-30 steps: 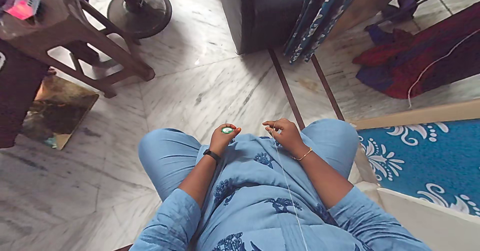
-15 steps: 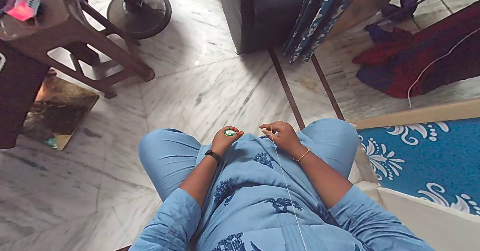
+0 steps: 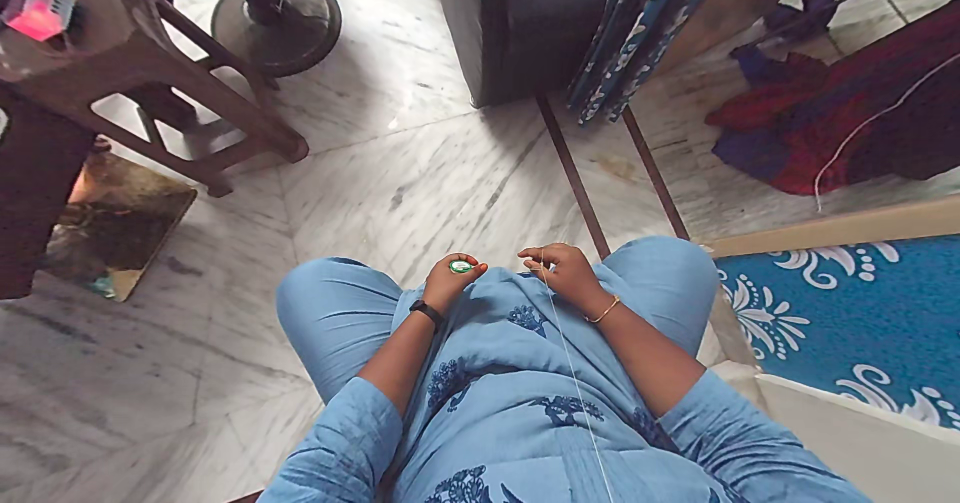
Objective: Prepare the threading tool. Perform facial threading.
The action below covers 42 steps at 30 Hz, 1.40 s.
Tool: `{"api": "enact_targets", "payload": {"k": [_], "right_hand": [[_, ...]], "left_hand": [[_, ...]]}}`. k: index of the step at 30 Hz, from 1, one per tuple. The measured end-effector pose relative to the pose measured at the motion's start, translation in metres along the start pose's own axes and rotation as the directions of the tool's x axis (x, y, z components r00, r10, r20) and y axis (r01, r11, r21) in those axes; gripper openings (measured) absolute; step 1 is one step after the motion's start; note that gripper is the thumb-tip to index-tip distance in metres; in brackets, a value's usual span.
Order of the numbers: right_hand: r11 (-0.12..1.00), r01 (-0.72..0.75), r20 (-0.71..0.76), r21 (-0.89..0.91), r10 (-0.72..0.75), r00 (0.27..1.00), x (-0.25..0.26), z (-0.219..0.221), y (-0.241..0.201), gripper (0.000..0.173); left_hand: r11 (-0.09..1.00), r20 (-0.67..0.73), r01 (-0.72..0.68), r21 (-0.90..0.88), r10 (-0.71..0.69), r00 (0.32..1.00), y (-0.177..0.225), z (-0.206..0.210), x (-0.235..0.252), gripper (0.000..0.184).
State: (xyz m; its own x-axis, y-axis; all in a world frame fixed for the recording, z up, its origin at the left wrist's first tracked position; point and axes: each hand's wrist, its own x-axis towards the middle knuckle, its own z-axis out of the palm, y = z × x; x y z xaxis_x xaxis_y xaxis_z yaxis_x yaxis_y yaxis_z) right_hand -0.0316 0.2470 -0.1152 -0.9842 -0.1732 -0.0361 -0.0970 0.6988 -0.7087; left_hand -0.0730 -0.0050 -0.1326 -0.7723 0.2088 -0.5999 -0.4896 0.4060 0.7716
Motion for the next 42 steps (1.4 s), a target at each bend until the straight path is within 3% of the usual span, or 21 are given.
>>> {"api": "enact_targets", "payload": {"k": [42], "right_hand": [[1.000,-0.022,0.045,0.009,0.022,0.999,0.0002,-0.0001,-0.0017,0.027]], "left_hand": [[0.999,0.012,0.010,0.033,-0.010,1.000,-0.0007,0.0000,0.0011,0.033]]}}
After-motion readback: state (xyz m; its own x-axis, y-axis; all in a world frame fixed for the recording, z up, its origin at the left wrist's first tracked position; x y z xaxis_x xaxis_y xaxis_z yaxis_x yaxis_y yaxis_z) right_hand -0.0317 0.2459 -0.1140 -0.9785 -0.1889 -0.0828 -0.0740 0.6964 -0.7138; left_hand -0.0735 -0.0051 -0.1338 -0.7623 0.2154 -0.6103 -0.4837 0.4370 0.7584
